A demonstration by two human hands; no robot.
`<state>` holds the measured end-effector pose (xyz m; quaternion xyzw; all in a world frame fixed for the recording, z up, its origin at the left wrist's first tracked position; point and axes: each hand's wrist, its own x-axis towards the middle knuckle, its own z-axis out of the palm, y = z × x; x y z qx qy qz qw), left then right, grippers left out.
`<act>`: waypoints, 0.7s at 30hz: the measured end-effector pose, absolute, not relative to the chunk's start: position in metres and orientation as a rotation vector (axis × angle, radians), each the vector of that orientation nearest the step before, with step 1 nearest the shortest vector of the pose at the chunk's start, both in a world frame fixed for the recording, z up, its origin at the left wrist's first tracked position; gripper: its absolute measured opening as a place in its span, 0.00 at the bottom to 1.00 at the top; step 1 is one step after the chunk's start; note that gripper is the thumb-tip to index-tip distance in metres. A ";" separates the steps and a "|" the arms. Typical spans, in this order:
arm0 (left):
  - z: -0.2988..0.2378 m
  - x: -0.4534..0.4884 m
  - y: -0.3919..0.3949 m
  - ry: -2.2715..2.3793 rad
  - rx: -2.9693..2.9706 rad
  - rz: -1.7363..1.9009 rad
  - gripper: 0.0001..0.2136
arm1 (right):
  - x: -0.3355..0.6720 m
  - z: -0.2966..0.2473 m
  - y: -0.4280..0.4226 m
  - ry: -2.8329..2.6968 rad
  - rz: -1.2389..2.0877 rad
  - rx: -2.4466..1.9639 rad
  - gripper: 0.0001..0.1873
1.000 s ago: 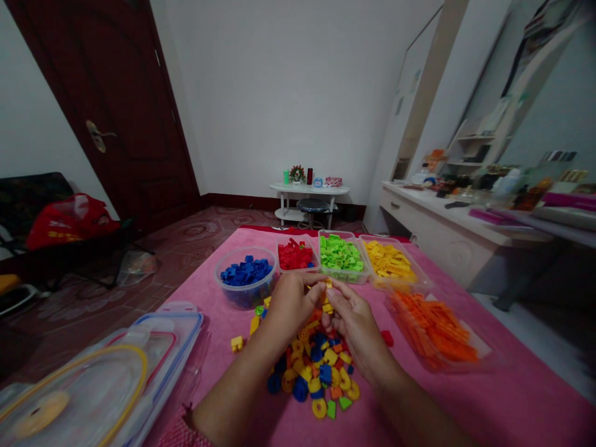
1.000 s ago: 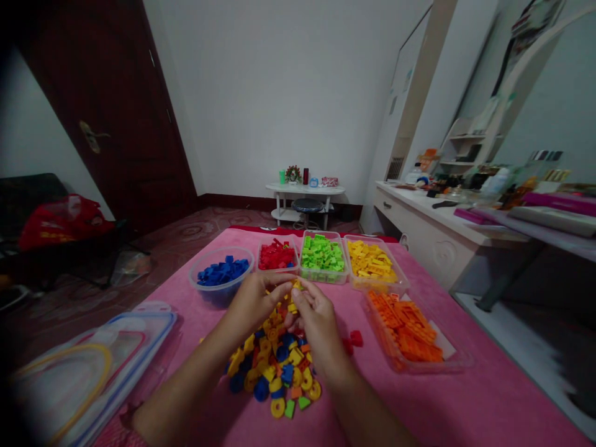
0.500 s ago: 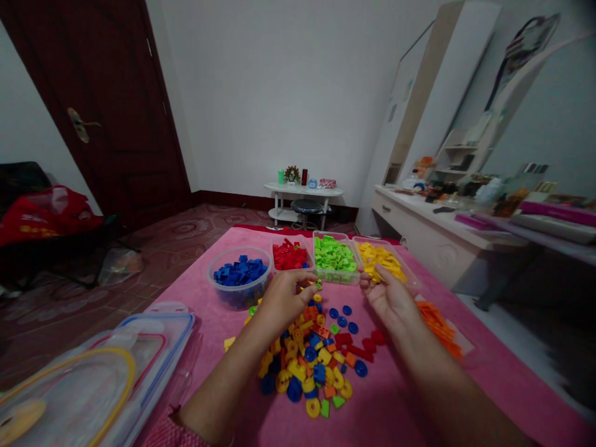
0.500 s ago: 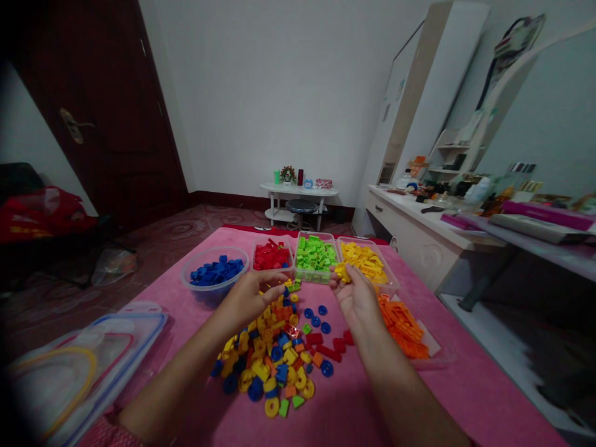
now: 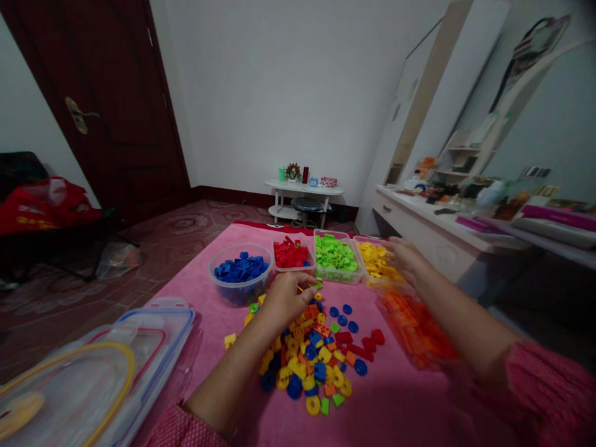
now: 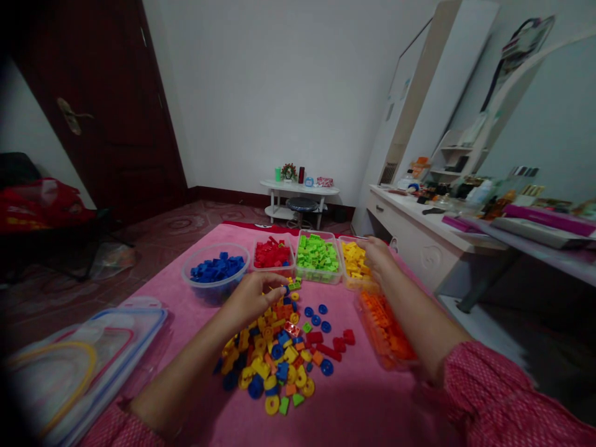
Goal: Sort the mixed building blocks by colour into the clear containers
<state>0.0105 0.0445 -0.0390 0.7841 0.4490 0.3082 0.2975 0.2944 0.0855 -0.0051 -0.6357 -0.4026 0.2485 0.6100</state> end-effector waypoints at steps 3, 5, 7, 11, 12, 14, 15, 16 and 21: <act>-0.043 0.010 0.046 1.220 2.117 0.798 0.13 | 0.261 -0.014 0.067 -0.974 0.715 -1.411 0.10; -0.047 0.008 0.048 1.255 2.149 0.763 0.13 | 0.235 -0.025 0.053 -1.071 0.895 -1.305 0.11; -0.050 0.006 0.049 1.302 2.193 0.714 0.14 | 0.212 -0.039 0.042 -1.190 0.958 -1.284 0.11; -0.060 0.003 0.051 1.371 2.297 0.666 0.16 | 0.185 -0.072 0.035 -1.506 0.777 -1.323 0.08; -0.063 0.003 0.051 1.371 2.323 0.649 0.17 | 0.182 -0.080 0.035 -1.601 0.715 -1.332 0.10; -0.070 0.004 0.052 1.355 2.368 0.588 0.19 | 0.179 -0.092 0.036 -1.763 0.591 -1.357 0.16; -0.072 0.004 0.052 1.349 2.383 0.557 0.19 | 0.179 -0.096 0.035 -1.823 0.537 -1.368 0.19; -0.075 0.005 0.051 1.344 2.392 0.535 0.20 | 0.179 -0.100 0.035 -1.863 0.492 -1.376 0.22; -0.077 0.005 0.050 1.361 2.421 0.530 0.21 | 0.182 -0.106 0.032 -1.934 0.440 -1.444 0.22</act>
